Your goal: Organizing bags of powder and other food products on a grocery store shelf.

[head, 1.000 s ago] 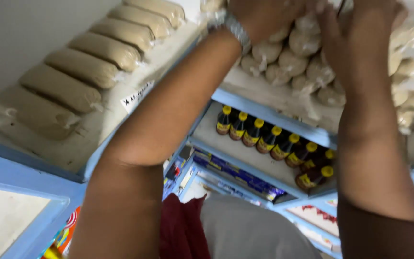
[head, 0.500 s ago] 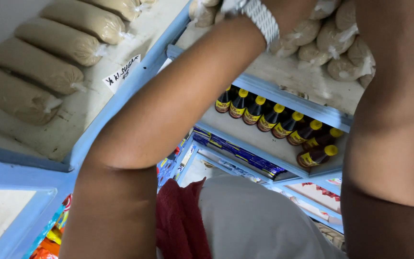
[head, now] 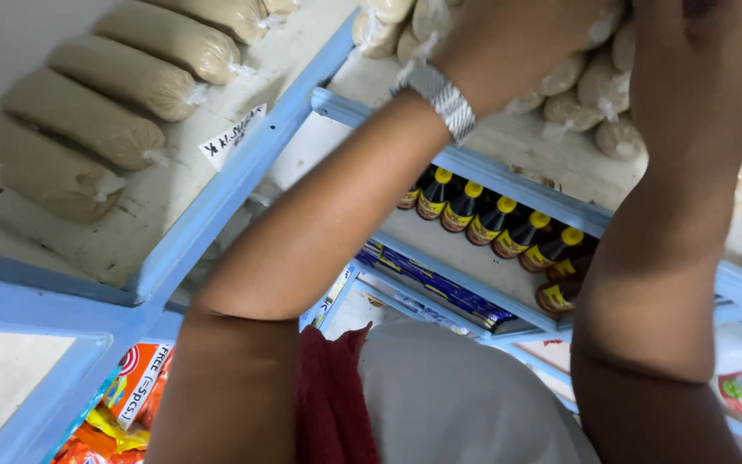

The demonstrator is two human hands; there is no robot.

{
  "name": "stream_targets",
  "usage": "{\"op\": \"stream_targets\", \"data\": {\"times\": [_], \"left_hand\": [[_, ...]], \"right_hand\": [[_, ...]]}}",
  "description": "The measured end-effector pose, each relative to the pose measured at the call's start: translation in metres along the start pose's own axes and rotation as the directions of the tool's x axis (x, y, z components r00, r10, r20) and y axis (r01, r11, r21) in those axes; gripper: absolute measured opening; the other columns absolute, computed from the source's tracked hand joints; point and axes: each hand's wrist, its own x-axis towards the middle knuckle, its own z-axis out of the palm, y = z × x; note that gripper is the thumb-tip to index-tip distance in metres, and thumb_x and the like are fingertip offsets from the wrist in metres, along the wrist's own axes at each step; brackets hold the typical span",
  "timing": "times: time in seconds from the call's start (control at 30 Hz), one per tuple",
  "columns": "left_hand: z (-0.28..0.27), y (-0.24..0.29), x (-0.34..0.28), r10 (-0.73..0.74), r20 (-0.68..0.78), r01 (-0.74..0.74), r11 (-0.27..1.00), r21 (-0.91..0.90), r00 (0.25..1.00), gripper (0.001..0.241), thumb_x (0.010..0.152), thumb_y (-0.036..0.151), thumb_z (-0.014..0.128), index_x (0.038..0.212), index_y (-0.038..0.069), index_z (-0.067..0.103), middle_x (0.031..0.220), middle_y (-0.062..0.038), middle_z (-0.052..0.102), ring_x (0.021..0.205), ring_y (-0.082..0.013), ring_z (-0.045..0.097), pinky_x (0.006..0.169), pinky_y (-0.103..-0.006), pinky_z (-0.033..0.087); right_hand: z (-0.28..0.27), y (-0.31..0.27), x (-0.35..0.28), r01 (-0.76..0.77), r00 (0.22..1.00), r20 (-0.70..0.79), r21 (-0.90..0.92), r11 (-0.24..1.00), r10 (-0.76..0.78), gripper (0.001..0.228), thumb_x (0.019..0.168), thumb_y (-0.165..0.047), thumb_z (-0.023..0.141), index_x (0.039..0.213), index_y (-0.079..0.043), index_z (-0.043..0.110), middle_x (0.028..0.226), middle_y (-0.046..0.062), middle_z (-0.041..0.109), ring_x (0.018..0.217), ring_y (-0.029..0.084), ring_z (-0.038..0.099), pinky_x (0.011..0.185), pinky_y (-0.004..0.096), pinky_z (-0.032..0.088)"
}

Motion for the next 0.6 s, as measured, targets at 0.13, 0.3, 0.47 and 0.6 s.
{"op": "stream_targets", "data": {"times": [0.13, 0.3, 0.47, 0.6], "left_hand": [[-0.029, 0.041, -0.016, -0.142, -0.153, 0.1, 0.962, -0.253, 0.978, 0.028, 0.101, 0.031, 0.065, 0.112, 0.006, 0.065, 0.093, -0.01, 0.075, 0.081, -0.0173, 0.075, 0.073, -0.0321, 0.059], [-0.041, 0.072, -0.047, -0.175, -0.252, -0.004, 0.813, -0.582, 0.952, 0.062, 0.105, 0.028, 0.07, 0.153, 0.005, 0.038, 0.141, -0.014, 0.056, 0.114, -0.0155, 0.066, 0.094, -0.0289, 0.062], [-0.059, 0.088, -0.06, -0.402, 0.027, 0.25, 0.516, -0.819, 0.915, 0.079, 0.103, 0.025, 0.067, 0.166, 0.0, 0.027, 0.147, -0.023, 0.057, 0.124, -0.0233, 0.066, 0.101, -0.0358, 0.061], [-0.052, 0.075, -0.068, -0.386, -0.019, 0.218, 0.56, -0.799, 0.922, 0.086, 0.103, 0.027, 0.067, 0.17, 0.001, 0.021, 0.153, -0.024, 0.051, 0.133, -0.0231, 0.06, 0.109, -0.0347, 0.056]], "right_hand": [[0.004, -0.038, 0.001, -0.002, 0.998, -0.066, 0.138, 0.99, 0.011, 0.021, 0.113, 0.008, 0.055, 0.134, 0.006, 0.053, 0.119, 0.013, 0.057, 0.096, 0.014, 0.056, 0.082, 0.025, 0.046], [0.016, -0.054, -0.013, 0.037, 0.995, -0.1, 0.316, 0.948, -0.005, 0.035, 0.128, 0.012, 0.058, 0.158, 0.002, 0.042, 0.156, 0.015, 0.048, 0.131, 0.018, 0.058, 0.109, 0.029, 0.053], [0.019, -0.097, -0.014, -0.218, 0.959, -0.032, 0.55, 0.806, 0.282, 0.051, 0.117, 0.001, 0.066, 0.159, 0.002, 0.036, 0.161, 0.017, 0.053, 0.13, 0.015, 0.063, 0.103, 0.025, 0.055], [0.025, -0.105, -0.02, -0.18, 0.967, -0.046, 0.572, 0.8, 0.251, 0.056, 0.118, 0.0, 0.065, 0.164, 0.004, 0.034, 0.163, 0.018, 0.051, 0.138, 0.017, 0.061, 0.117, 0.027, 0.053]]}}
